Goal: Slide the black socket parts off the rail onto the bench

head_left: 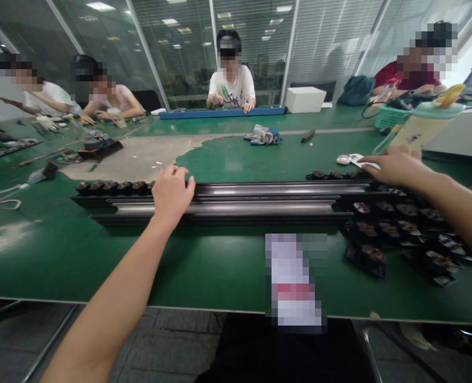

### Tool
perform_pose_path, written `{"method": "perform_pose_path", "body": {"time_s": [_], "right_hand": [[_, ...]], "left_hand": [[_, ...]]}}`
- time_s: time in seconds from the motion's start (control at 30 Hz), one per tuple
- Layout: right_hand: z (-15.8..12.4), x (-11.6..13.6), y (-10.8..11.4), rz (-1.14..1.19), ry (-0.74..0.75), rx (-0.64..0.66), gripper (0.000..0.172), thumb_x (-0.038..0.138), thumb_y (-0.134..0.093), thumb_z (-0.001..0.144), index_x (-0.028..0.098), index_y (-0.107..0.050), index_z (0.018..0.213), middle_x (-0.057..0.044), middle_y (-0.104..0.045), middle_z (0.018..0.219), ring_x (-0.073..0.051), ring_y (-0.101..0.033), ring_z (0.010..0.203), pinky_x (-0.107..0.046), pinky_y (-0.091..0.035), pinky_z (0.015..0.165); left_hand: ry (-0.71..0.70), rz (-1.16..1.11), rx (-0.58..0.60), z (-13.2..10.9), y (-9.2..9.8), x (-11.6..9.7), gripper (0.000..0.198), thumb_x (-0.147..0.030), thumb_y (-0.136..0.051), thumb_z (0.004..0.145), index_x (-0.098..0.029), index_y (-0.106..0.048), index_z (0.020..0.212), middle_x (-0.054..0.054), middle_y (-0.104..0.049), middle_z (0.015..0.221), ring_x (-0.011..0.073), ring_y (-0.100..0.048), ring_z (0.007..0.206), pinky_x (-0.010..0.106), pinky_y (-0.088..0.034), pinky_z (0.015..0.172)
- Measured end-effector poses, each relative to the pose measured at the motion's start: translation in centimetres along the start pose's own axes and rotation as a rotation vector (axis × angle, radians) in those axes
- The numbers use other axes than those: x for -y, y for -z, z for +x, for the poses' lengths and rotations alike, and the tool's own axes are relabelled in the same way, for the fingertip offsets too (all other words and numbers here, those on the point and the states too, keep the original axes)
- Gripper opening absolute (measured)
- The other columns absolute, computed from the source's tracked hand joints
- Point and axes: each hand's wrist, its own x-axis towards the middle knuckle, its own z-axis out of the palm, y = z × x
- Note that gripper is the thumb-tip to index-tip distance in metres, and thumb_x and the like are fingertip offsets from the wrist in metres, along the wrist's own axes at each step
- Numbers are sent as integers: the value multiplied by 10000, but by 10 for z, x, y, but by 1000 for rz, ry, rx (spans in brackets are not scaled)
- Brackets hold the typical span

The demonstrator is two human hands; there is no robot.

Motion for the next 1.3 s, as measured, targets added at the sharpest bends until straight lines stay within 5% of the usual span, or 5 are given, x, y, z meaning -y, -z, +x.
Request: {"method": "perform_pose_path", "body": {"time_s": [0.1,0.37,0.73,1.1,1.3], "right_hand": [[-24,25,29,-70,-38,-59,653,616,-404,1051,150,-781,1310,-334,-547,1294,-432,-450,1226,-568,-329,876],[-70,101,73,135,36,-202,588,584,-416,1071,161,-784,1247,-252,-525,1329,-444,-414,1318,-606,-373,1025],[-19,155,138,193,98,-303,714,617,-325,1103,80,-781,1224,-198,-609,1300,-462,-459,1388,-671,-383,1048],[-11,191,116,98,305,-158,512,461,-406,1074,104,-770,1125,-143,-659,1100,-412,-565,1289,-645,-439,1061],[-6,204,94,272,481,-44,563,583,-347,1084,194,-753,1113,-79,-646,1063,-356,-580,1282,-620,-401,1129]], "left_hand": [[58,52,43,3,-3,8,238,-355,-564,965,-222,-753,1024,156,-728,1128,376,-663,1151,487,-579,919],[93,66,101,-1,1,4,239,-419,-599,957,-220,-730,934,162,-723,1085,384,-683,1045,566,-567,950],[123,30,65,-5,-1,1,381,-464,-601,965,-212,-705,1230,147,-753,998,374,-698,1063,572,-557,1002],[-114,39,168,-26,4,-56,387,-450,-453,1053,-203,-717,1192,131,-760,1103,329,-731,1039,423,-566,910],[-192,-104,171,-36,0,-65,445,-449,-466,1067,-189,-693,1348,134,-746,1306,331,-709,1200,449,-541,1057]]}}
